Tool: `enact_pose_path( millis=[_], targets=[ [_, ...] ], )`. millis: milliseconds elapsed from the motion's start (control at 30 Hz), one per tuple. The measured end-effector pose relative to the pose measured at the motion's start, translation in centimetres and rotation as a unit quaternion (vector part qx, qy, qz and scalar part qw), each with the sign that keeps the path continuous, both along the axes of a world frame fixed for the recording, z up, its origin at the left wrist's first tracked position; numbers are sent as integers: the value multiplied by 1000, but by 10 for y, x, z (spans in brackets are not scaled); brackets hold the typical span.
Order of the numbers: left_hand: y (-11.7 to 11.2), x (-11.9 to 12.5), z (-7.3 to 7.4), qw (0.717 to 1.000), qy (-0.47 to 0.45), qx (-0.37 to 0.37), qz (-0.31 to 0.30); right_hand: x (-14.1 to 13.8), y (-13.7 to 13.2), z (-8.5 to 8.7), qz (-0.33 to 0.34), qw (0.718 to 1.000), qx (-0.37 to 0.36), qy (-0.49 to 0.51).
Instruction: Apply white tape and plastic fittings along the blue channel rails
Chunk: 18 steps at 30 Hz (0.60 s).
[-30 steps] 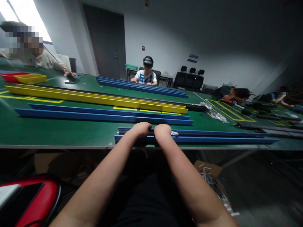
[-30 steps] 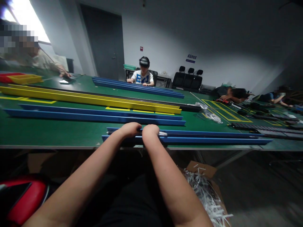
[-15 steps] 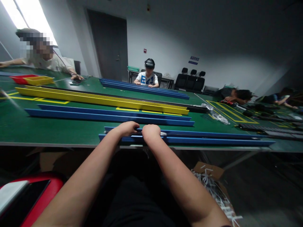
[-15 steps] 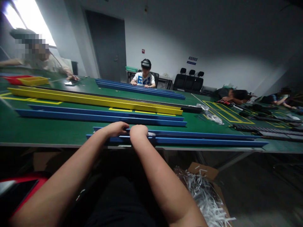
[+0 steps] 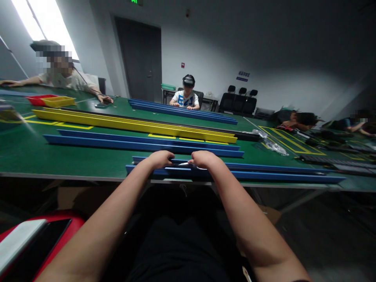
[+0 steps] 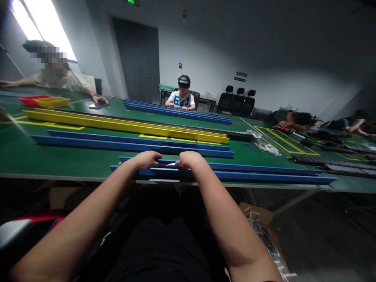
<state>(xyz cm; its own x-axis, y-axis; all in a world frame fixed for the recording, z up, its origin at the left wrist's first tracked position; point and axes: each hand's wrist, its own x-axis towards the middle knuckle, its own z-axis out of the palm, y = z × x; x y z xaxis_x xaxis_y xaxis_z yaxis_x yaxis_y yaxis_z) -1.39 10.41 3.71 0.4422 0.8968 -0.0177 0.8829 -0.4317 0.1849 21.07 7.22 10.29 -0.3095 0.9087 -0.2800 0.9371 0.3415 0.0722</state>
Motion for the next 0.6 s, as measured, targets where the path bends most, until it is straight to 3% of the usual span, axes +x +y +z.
enact_pose_path(
  millis=[333,600],
  targets=[
    [-2,1,3,1000,-11,-4,5,19,18,-22,-85,995,-32,-40],
    [-2,0,3,1000,-5,-3,-1,25,22,-18,-88,995,-46,-20]
  ],
)
